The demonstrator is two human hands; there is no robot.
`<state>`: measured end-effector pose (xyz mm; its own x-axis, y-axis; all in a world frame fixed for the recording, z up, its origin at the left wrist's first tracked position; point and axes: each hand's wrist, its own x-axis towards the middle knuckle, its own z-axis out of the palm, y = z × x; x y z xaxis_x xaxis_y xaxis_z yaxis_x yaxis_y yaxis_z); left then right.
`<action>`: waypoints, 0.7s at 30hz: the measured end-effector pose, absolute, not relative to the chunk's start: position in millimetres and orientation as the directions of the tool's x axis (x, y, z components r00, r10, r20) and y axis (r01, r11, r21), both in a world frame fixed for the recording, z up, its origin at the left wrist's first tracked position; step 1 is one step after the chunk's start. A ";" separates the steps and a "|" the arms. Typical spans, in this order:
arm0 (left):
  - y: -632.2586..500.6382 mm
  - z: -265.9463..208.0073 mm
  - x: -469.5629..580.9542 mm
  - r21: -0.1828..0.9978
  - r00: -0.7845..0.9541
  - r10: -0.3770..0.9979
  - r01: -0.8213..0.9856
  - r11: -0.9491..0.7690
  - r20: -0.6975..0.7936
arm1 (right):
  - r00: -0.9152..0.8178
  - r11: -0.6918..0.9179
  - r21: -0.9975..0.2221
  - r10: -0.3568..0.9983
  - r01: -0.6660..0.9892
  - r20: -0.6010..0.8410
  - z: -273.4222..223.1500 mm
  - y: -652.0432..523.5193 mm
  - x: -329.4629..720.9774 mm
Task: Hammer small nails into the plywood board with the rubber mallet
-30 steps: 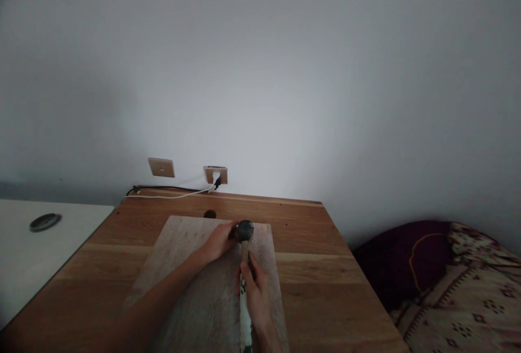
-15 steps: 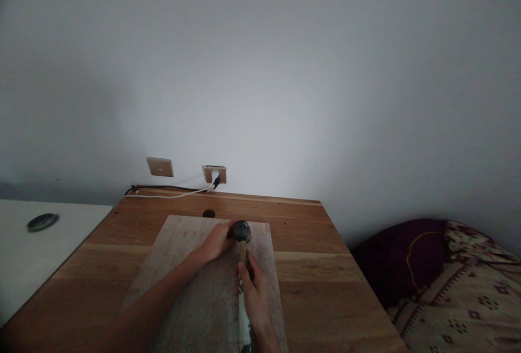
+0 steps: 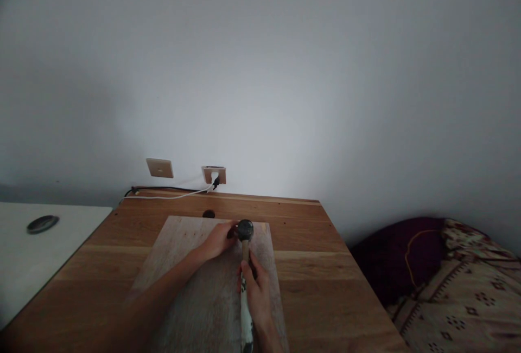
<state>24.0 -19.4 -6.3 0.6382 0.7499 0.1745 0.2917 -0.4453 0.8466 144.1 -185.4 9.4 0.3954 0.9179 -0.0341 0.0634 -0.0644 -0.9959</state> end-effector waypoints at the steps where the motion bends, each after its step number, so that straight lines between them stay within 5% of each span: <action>1: -18.7 -1.1 21.0 0.853 0.655 0.739 0.288 -0.434 0.155 | 0.396 -0.062 -0.996 0.918 0.056 -0.035 9.1 -185.3 144.0; 6: -20.6 37.4 -27.0 0.747 0.719 0.687 0.401 -0.531 0.102 | 0.391 -0.063 -0.996 0.920 0.062 -0.034 8.9 -183.9 145.5; 15: -63.8 60.2 -90.9 0.434 0.662 0.693 0.734 -0.522 -0.285 | 0.409 -0.107 -0.993 0.910 0.052 -0.076 16.0 -182.8 143.1; 21: -67.2 48.0 -79.1 0.496 0.736 0.630 0.656 -0.570 -0.248 | 0.389 -0.127 -0.992 0.914 -0.005 -0.119 16.0 -183.5 142.1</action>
